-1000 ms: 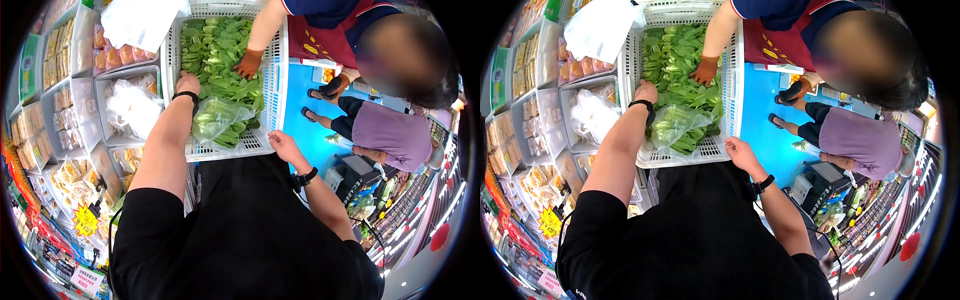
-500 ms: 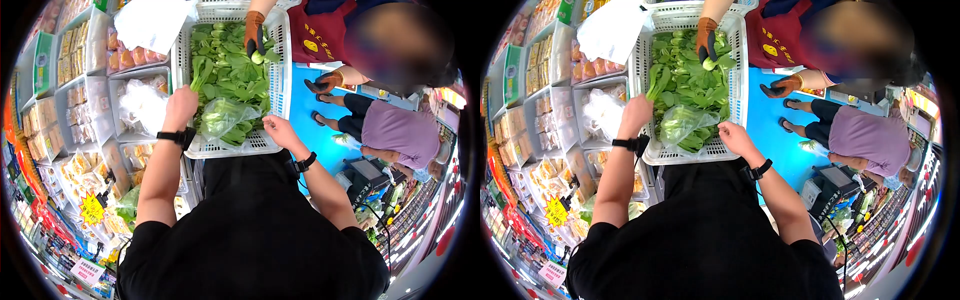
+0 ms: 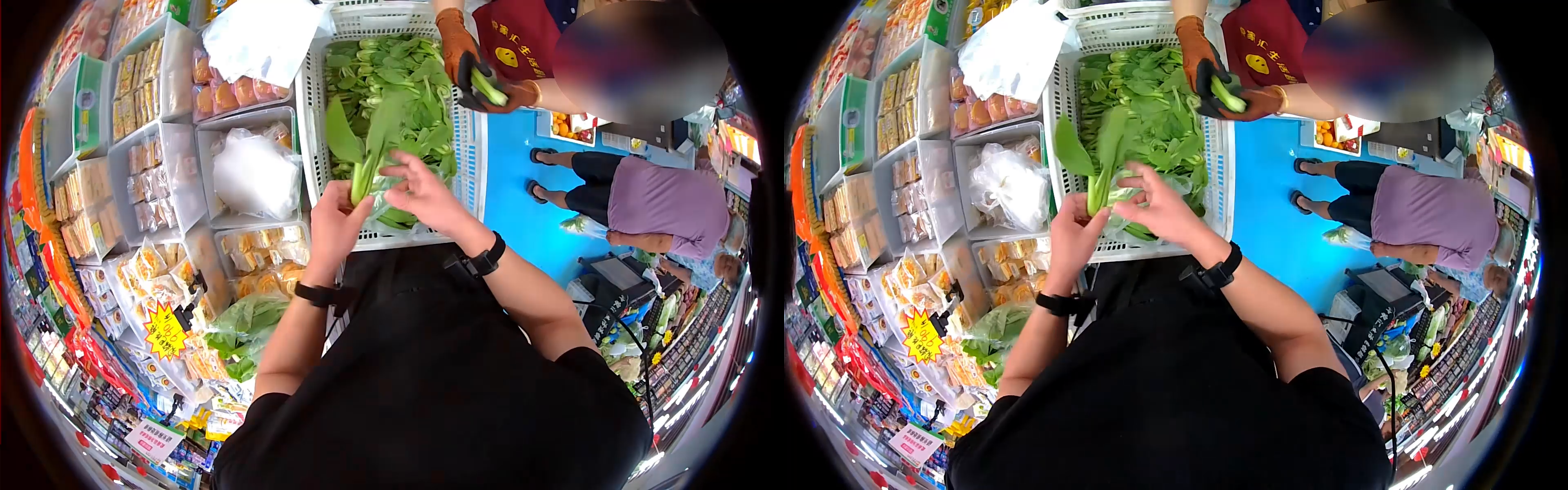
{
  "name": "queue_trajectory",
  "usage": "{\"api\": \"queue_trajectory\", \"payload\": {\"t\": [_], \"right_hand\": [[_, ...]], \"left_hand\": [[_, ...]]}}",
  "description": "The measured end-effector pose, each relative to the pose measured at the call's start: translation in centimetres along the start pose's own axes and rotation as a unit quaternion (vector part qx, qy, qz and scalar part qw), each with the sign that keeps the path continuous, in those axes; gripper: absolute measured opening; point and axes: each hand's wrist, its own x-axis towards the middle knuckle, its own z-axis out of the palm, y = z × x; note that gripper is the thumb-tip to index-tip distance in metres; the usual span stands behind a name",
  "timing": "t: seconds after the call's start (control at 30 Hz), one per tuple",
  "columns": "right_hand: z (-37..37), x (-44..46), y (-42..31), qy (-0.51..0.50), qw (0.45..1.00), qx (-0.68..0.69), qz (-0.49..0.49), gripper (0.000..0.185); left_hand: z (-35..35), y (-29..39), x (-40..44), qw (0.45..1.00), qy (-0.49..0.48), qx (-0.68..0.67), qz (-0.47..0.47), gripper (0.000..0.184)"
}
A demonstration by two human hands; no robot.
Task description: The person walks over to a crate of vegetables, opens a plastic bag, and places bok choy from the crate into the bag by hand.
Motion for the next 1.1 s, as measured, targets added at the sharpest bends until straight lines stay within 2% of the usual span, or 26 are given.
{"api": "queue_trajectory", "payload": {"t": [0.03,0.07,0.1,0.13,0.17,0.2,0.27,0.3,0.33,0.4,0.47,0.53,0.6,0.63,0.67,0.7,0.73,0.77,0.8,0.83,0.87,0.93,1.0,1.1], "right_hand": [[0.4,0.0,0.1,-0.007,0.991,0.137,0.005,0.062],[0.7,-0.1,0.2,-0.014,0.963,0.271,0.01,0.057],[0.4,-0.3,0.9,-0.031,0.944,0.321,0.063,0.046],[0.4,-0.2,1.3,-0.031,0.945,0.32,0.061,0.046],[0.4,0.0,1.6,-0.032,0.93,0.361,0.061,0.041],[0.3,0.1,2.0,-0.032,0.913,0.402,0.061,0.037],[-0.1,-0.5,2.3,-0.04,0.912,0.405,0.051,0.037],[-0.1,-1.0,2.4,-0.028,0.915,0.399,0.057,0.037],[-0.1,-1.5,2.3,-0.016,0.917,0.393,0.063,0.037],[-0.7,-2.5,3.3,-0.021,0.927,0.369,0.058,0.038],[-0.9,-3.9,3.5,-0.03,0.932,0.356,0.056,0.038],[-2.0,-5.5,4.2,-0.035,0.932,0.353,0.07,0.039],[-4.2,-7.6,4.7,0.02,0.951,0.277,0.135,0.045],[-5.2,-8.5,4.4,0.041,0.95,0.275,0.144,0.059],[-6.2,-9.3,4.4,0.035,0.951,0.272,0.146,0.059],[-7.1,-10.2,4.4,0.101,0.984,0.109,0.095,0.068],[-7.7,-11.0,4.4,0.162,0.984,-0.056,0.039,0.076],[-7.9,-11.9,2.2,0.142,0.972,-0.185,-0.005,0.09],[-8.0,-12.0,0.8,0.133,0.974,-0.185,-0.005,0.09],[-7.8,-11.9,-0.2,0.069,0.938,-0.31,-0.136,0.095],[-7.5,-11.8,-0.7,0.004,0.868,-0.422,-0.263,0.099],[-6.7,-11.6,-0.1,-0.039,0.881,-0.398,-0.252,0.104],[-6.8,-10.9,1.5,-0.073,0.866,-0.424,-0.256,0.105],[-8.1,-11.2,2.5,-0.062,0.848,-0.452,-0.27,0.099]], "left_hand": [[0.5,1.1,-0.5,0.997,0.045,0.067,0.016,0.03],[0.7,0.9,-0.9,0.997,0.047,0.067,0.017,0.03],[0.9,0.4,-1.3,0.968,0.092,0.182,0.148,0.032],[1.1,0.0,-1.5,0.907,0.135,0.291,0.274,0.033],[1.3,-0.3,-1.6,0.906,0.124,0.284,0.288,0.042],[1.6,-0.7,-1.7,0.906,0.123,0.283,0.29,0.042],[2.4,0.3,-2.1,0.953,0.079,0.102,0.274,0.052],[2.4,0.6,-2.7,0.975,0.048,0.06,0.206,0.063],[2.4,0.2,-2.9,0.976,0.048,0.059,0.206,0.063],[2.6,-0.8,-3.1,0.983,-0.021,0.059,0.173,0.068],[2.8,-0.8,-3.6,0.982,-0.008,0.069,0.176,0.064],[2.8,-1.3,-4.0,0.979,-0.041,0.059,0.192,0.055],[2.5,-0.4,-4.8,0.98,-0.04,0.061,0.183,0.052],[2.3,0.1,-5.2,0.982,-0.04,0.063,0.175,0.049],[2.3,0.1,-5.5,0.982,-0.033,0.061,0.174,0.049],[2.3,0.1,-5.8,0.975,-0.029,0.087,0.2,0.049],[2.4,0.0,-6.3,0.967,-0.025,0.114,0.224,0.048],[2.8,-0.2,-6.7,0.961,-0.022,0.138,0.239,0.048],[3.4,-0.2,-7.3,0.962,-0.016,0.139,0.234,0.048],[4.1,-0.1,-7.7,0.954,-0.013,0.163,0.249,0.047],[4.8,0.1,-8.1,0.946,-0.012,0.188,0.265,0.047],[6.8,0.7,-9.0,0.942,-0.003,0.196,0.274,0.045],[8.7,1.2,-9.7,0.923,0.016,0.234,0.304,0.043],[10.8,1.9,-11.1,0.915,0.034,0.26,0.305,0.043]]}}
